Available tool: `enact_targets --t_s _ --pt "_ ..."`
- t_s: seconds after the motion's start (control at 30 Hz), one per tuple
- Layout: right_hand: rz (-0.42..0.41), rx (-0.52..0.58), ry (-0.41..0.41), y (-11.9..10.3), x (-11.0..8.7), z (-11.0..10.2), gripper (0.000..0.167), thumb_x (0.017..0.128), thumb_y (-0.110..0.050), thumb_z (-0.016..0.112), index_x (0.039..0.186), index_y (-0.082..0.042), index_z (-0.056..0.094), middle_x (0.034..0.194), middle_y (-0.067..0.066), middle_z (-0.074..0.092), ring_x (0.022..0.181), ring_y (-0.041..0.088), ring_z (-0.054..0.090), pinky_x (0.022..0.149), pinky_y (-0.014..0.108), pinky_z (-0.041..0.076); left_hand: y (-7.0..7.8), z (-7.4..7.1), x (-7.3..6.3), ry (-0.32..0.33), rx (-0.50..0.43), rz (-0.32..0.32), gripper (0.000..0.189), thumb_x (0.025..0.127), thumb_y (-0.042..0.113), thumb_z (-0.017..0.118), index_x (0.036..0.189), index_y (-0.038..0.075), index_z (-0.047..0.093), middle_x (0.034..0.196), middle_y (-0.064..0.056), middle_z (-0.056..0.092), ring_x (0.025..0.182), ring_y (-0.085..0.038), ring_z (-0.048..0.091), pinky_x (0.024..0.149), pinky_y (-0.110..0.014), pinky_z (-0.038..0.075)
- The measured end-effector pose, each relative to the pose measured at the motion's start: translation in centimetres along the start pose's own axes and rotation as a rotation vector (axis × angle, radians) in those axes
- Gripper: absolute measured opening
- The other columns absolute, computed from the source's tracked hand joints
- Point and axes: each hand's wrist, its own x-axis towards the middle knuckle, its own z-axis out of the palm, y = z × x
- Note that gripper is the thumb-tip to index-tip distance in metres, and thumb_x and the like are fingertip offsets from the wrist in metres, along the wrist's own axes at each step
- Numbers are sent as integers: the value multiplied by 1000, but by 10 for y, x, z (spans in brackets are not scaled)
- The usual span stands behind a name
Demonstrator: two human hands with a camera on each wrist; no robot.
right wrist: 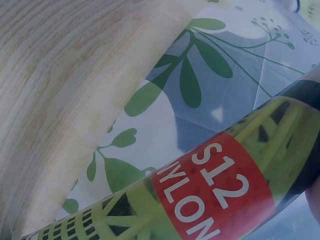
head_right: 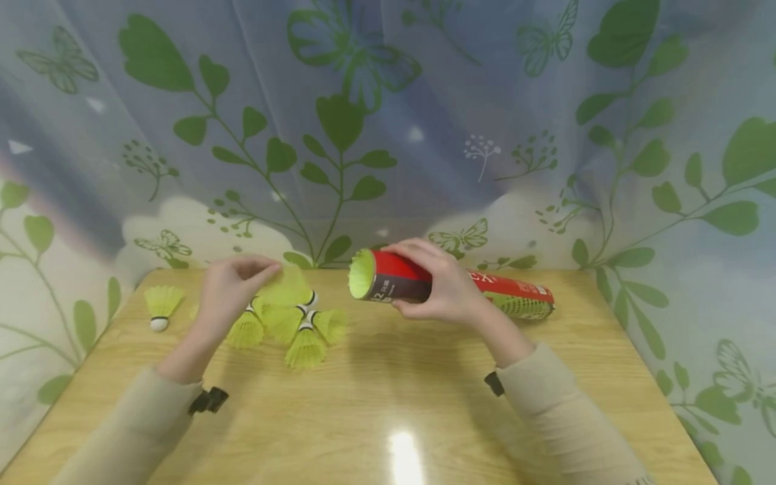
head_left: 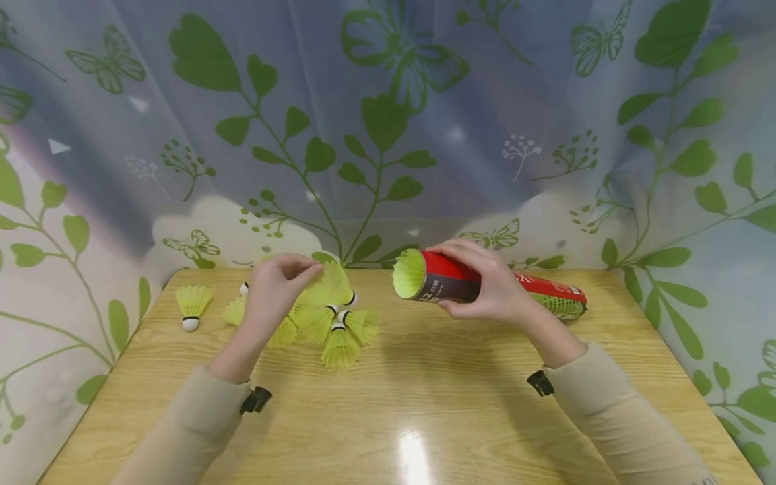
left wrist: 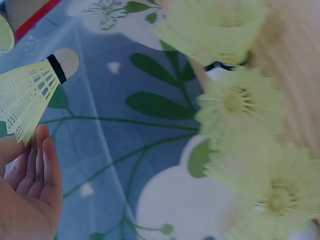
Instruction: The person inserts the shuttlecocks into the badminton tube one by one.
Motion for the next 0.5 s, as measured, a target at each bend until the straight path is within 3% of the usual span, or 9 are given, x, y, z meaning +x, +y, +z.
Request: enact_targets --t_s 0.2,0.5 --pt "9 0 1 0 0 0 73 72 -9 89 141 -8 65 140 17 65 120 35 61 81 42 59 22 1 9 52 -80 78 15 100 12 76 107 0 81 103 -19 81 77 10 65 72 -11 55" --pt "-20 -5 14 1 0 -1 72 72 -9 89 140 -7 64 138 17 66 119 32 62 84 42 57 48 1 13 95 -185 151 13 98 6 77 104 -4 81 100 -25 80 74 10 65 70 -10 55"
